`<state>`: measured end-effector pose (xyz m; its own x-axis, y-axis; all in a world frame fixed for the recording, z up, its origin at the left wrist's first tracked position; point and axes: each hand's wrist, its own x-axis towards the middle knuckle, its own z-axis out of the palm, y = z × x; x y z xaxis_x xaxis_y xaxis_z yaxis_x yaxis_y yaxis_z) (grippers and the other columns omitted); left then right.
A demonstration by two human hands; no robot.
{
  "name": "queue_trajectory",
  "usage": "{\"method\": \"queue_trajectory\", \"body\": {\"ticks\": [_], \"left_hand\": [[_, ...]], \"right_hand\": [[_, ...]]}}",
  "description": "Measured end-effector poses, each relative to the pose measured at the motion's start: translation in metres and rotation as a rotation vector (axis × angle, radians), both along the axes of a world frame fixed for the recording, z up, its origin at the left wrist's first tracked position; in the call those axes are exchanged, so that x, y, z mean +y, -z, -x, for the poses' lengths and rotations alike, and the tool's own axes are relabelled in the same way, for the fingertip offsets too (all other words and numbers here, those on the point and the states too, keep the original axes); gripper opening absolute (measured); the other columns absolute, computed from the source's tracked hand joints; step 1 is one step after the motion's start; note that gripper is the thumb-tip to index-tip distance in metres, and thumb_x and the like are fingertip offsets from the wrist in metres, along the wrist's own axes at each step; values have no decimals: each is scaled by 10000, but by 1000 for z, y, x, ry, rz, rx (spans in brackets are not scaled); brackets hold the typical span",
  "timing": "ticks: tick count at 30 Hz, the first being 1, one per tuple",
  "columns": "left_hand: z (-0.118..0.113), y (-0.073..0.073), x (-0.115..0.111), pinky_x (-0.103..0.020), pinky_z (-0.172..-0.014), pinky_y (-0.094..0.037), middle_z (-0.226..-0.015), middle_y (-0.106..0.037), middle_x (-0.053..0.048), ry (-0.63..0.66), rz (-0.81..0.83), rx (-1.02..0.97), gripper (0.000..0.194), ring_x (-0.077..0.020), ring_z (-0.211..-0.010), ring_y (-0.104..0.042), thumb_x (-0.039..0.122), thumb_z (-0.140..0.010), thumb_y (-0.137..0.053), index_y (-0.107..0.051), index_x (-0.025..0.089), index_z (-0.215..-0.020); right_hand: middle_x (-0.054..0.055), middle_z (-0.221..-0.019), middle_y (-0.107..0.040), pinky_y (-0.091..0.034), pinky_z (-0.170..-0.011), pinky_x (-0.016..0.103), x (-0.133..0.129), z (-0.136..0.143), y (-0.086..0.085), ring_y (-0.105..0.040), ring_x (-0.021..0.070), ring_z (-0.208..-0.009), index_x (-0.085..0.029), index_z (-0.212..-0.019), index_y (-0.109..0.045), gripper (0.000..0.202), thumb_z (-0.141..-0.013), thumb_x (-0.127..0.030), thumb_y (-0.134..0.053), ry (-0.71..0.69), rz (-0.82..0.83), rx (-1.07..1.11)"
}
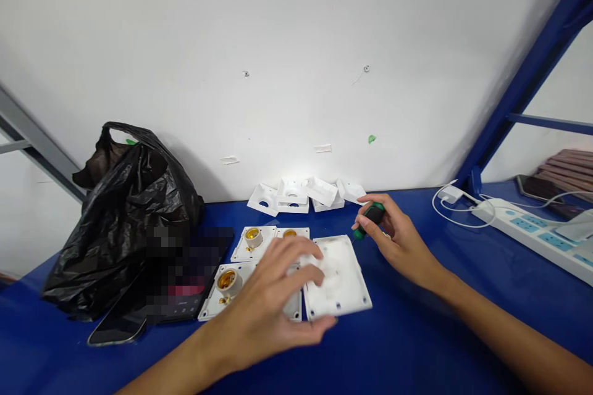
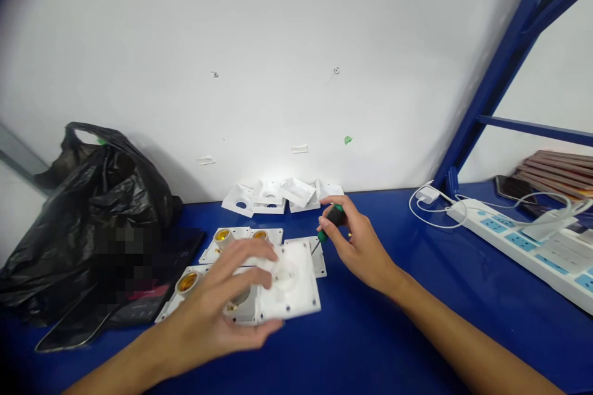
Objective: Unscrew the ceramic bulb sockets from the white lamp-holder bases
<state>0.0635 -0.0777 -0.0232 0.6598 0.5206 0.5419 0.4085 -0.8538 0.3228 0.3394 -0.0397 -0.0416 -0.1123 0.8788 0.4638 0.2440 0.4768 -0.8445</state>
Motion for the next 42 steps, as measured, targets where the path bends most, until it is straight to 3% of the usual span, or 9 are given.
{"method": "queue_trajectory", "body": {"ticks": [5,14,16,19,22,26,31,37,42], "left_hand": [[-4,0,33,-462,-995,-502,-1322,-583,-82,-238,17,18,294,-299,-1196,-583,281,-937,-789,-547,252,-1102],[-49,11,86,-456,-969,-509,-1155,-678,-56,-158,116,311,152,-299,-1058,-666,280,-999,-703,-608,221,-1103],[-54,11,81,-486,-1019,-481,-1109,-711,-43,-118,133,345,85,-280,-1021,-690,293,-1078,-584,-620,219,-1100],[-59,11,60,-533,-1044,-472,-1137,-719,-58,-88,145,359,293,-283,-1045,-702,406,-1164,-398,-620,215,-1150],[-57,12,34,-579,-1098,-448,-1184,-696,-87,-46,135,402,308,-329,-1131,-689,502,-1089,-585,-632,197,-1096],[-51,21,8,-561,-1212,-387,-1277,-692,-106,-27,72,394,239,-333,-1329,-620,349,-1055,-670,-598,199,-1226],[-45,35,-4,-499,-1056,-554,-1321,-686,-139,-169,19,267,439,-336,-1222,-672,328,-1000,-757,-531,191,-1350],[-45,38,-12,-459,-956,-607,-1179,-715,-83,-195,205,169,368,-298,-1100,-711,212,-968,-783,-577,194,-1272],[-48,40,-17,-367,-981,-586,-1252,-671,-39,-131,403,6,321,-230,-1126,-702,126,-987,-738,-562,238,-1232]], "right_hand": [[1,-774,-683,-599,-644,338,5,-1,-5,-727,194,-692,-223,-1167,-626,334,-961,-474,-704,-102,165,75],[-14,-785,-669,-577,-599,308,18,-16,-9,-708,179,-682,-243,-1125,-601,437,-885,-574,-754,28,167,258],[-12,-790,-672,-571,-596,303,21,-18,-8,-706,178,-689,-244,-1120,-602,438,-874,-568,-765,46,168,266],[-9,-788,-679,-558,-581,294,23,-18,-4,-703,175,-681,-243,-1112,-607,421,-873,-549,-769,58,176,268],[-5,-778,-683,-551,-564,288,22,-15,-2,-698,172,-665,-240,-1101,-616,391,-880,-524,-769,55,172,269],[-3,-779,-681,-558,-551,285,18,-10,-3,-699,170,-661,-231,-1102,-616,360,-902,-494,-760,46,135,267],[-5,-829,-667,-559,-545,272,13,-6,-4,-716,177,-723,-250,-1186,-560,328,-960,-439,-705,67,38,280],[-9,-891,-660,-581,-634,278,-7,5,-9,-702,146,-752,-286,-1231,-557,221,-1025,-289,-639,44,-103,240],[-17,-946,-663,-563,-684,283,-27,13,-4,-674,137,-770,-324,-1303,-620,354,-987,-193,-712,-45,-198,76]]}}
